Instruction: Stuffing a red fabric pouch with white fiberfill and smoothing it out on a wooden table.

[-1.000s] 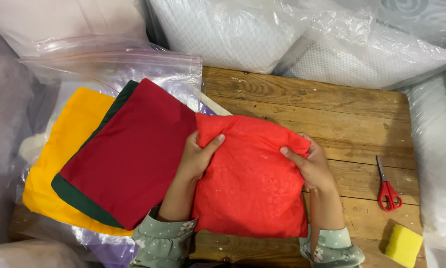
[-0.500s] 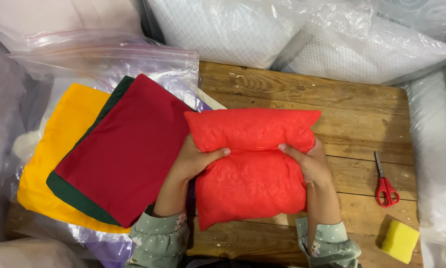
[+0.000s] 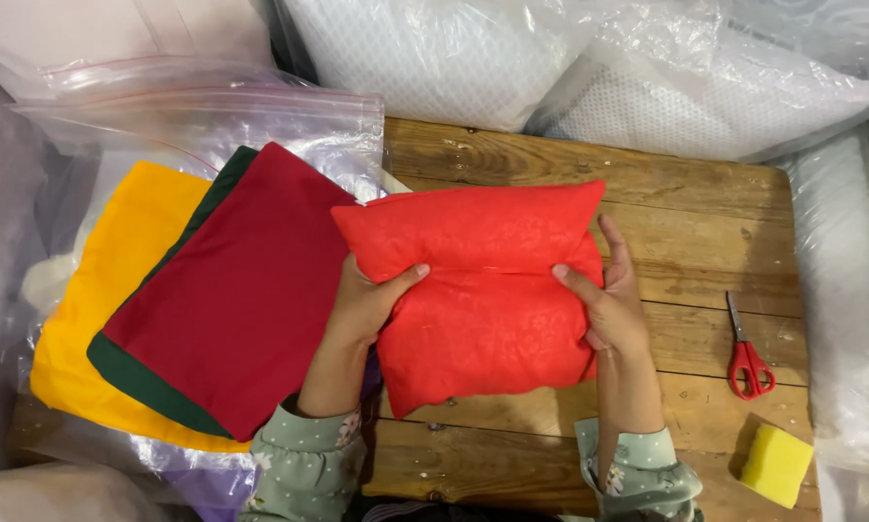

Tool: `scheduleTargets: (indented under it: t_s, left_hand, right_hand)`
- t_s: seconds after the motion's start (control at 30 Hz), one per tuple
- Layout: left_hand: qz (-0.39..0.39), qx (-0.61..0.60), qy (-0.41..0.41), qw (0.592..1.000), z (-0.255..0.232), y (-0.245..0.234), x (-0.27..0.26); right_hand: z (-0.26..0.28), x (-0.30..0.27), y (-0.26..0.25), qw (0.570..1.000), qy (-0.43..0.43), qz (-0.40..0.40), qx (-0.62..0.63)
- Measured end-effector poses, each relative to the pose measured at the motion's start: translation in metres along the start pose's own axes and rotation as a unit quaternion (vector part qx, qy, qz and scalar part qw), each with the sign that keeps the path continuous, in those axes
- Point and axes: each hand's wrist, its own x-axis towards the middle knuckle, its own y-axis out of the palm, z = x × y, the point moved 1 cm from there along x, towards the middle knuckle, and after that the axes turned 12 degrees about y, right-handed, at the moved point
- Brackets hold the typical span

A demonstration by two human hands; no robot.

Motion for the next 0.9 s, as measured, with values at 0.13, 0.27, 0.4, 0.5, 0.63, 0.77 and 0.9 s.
scheduleTargets:
  t_s: [0.13, 0.27, 0.4, 0.5, 0.63, 0.77, 0.9]
  left_hand:
    - [0.065, -0.033, 0.007, 0.997, -0.019, 0.007, -0.010]
    - [0.140, 0.010, -0.014, 0.990, -0.017, 0.008, -0.014]
    - [0.112, 0.019, -0.006, 0.994, 0.020, -0.004, -0.005]
    - [0.092, 0.032, 0.023, 0.995, 0.011, -0.029, 0.008]
    - [0.117, -0.029, 0.032, 0.992, 0.000, -0.028, 0.008]
    - [0.193, 0.075, 0.052, 0.977, -0.040, 0.008, -0.009]
    - [0.201, 0.284, 0.006, 0.937, -0.085, 0.001, -0.025]
  right_hand:
    - [-0.013, 0.008, -0.007, 0.998, -0.046, -0.020, 0.045]
    - [-0.014, 0.010, -0.019, 0.998, -0.058, 0.031, -0.016]
    - [0.020, -0.030, 0.028, 0.962, 0.038, 0.033, -0.269]
    - [0.027, -0.023, 0.014, 0.992, -0.020, 0.033, -0.117]
    - [0.026, -0.023, 0.004, 0.989, -0.084, 0.057, -0.109]
    - [0.033, -0.032, 0.019, 0.949, 0.022, 0.083, -0.304]
    - [0.055, -0.042, 0.009, 0.954, 0.070, 0.017, -0.292]
